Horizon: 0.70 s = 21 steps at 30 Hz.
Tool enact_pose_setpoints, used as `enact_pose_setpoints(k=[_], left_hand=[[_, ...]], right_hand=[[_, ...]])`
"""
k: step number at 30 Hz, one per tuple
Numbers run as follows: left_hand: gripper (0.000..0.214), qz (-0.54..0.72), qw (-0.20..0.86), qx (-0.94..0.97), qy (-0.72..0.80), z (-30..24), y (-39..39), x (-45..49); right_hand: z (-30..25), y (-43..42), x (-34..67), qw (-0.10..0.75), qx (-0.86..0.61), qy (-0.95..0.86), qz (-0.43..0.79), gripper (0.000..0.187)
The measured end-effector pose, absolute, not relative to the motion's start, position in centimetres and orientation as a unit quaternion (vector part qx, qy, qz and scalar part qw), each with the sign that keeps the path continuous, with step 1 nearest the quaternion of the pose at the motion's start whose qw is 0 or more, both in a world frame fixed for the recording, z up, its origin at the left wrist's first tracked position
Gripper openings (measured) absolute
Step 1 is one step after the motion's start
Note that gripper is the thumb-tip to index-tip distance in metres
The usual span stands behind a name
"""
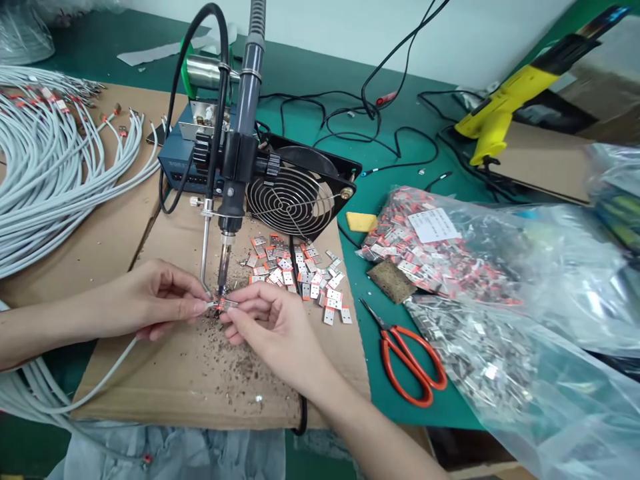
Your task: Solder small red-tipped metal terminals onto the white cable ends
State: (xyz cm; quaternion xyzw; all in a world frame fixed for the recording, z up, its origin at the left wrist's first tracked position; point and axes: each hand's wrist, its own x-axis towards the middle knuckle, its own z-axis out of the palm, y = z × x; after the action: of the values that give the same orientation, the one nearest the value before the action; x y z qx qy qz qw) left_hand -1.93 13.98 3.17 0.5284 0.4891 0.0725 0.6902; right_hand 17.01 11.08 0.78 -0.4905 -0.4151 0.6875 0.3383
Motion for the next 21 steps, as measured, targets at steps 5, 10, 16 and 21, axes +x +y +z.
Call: enact_pose_setpoints(k=[5,10,16,21], left_hand=[[0.015,0.077,0.68,0.54,0.49,3.25,14.06,-1.84],[0.016,0.079,0.679,0.538,0.494,3.41,14.03,-1.73],[0.014,0.086,0.684,0.535,0.487,3.59,13.85,-1.79],[0.014,0.087,0.682,0.535,0.491,3.58,13.74,-1.83]], right_hand=[[0.82,11.02,17.04,0.341,-0.487,-0.42,0.686,0.018],[0.94,11.11,16.96,0.342,-0.486,-0.421,0.685,0.017],[1.11,11.16,17.03,0.344,-0.487,-0.414,0.688,0.019],[1.17,11.16,17.21,0.339,-0.494,-0.417,0.683,0.019]])
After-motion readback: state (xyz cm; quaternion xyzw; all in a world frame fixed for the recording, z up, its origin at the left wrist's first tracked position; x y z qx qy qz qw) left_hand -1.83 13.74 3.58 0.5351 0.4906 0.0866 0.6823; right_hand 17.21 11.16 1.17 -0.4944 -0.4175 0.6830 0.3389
